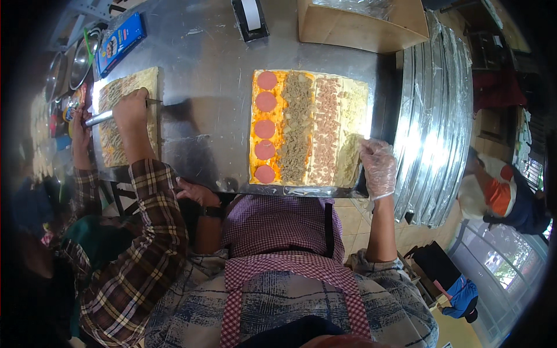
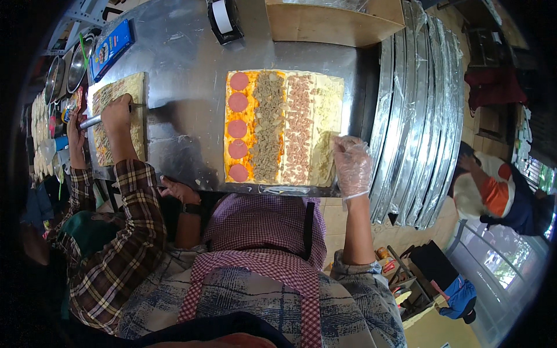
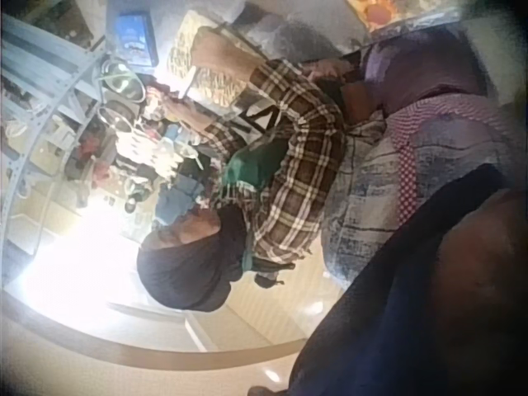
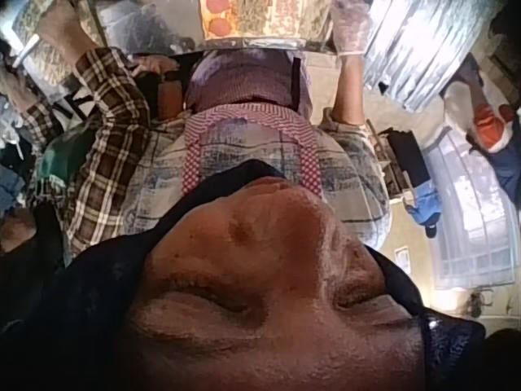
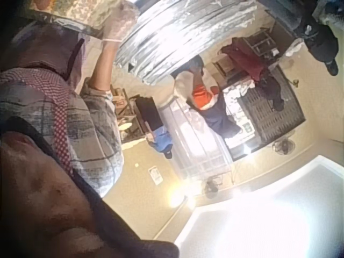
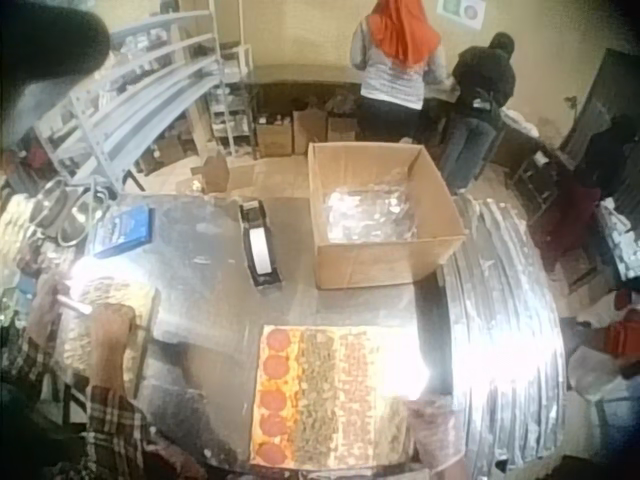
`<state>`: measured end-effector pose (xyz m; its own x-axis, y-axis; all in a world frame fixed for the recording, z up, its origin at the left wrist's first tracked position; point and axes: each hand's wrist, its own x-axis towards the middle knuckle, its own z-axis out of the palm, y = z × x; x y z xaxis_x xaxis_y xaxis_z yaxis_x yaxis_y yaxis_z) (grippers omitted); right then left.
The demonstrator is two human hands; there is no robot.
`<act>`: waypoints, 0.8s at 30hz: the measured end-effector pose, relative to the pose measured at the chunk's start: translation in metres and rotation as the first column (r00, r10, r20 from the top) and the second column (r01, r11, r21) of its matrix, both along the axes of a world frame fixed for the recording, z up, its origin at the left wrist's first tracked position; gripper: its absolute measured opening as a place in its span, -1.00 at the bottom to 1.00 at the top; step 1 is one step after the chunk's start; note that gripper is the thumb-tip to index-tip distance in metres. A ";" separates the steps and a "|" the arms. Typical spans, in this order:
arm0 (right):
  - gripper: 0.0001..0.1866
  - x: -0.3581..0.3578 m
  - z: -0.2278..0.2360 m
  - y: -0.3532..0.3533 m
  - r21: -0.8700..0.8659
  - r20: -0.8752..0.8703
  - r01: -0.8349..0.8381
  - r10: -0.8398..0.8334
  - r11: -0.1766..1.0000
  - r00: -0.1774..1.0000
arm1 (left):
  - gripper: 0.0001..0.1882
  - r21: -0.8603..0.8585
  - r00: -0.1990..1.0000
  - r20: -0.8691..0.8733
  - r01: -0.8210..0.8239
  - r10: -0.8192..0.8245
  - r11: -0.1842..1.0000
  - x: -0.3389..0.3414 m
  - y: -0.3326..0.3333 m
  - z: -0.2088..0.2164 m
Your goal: Place toppings such as pepperoni, ground meat, and cheese onto a rectangular pizza crust.
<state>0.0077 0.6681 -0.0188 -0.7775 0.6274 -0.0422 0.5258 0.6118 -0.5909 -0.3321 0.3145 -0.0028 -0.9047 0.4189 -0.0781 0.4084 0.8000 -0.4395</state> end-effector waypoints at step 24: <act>-0.82 -0.001 -0.009 -0.008 0.396 0.280 -0.349 0.250 0.850 0.927 | -0.87 -0.034 0.999 -0.039 -0.017 0.016 0.999 0.000 -0.009 -0.012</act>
<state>0.0062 0.6598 -0.0275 -0.9335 0.3585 -0.0065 0.3564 0.9256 -0.1274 -0.3317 0.3059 -0.0146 -0.9141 0.4014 -0.0573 0.3774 0.7906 -0.4822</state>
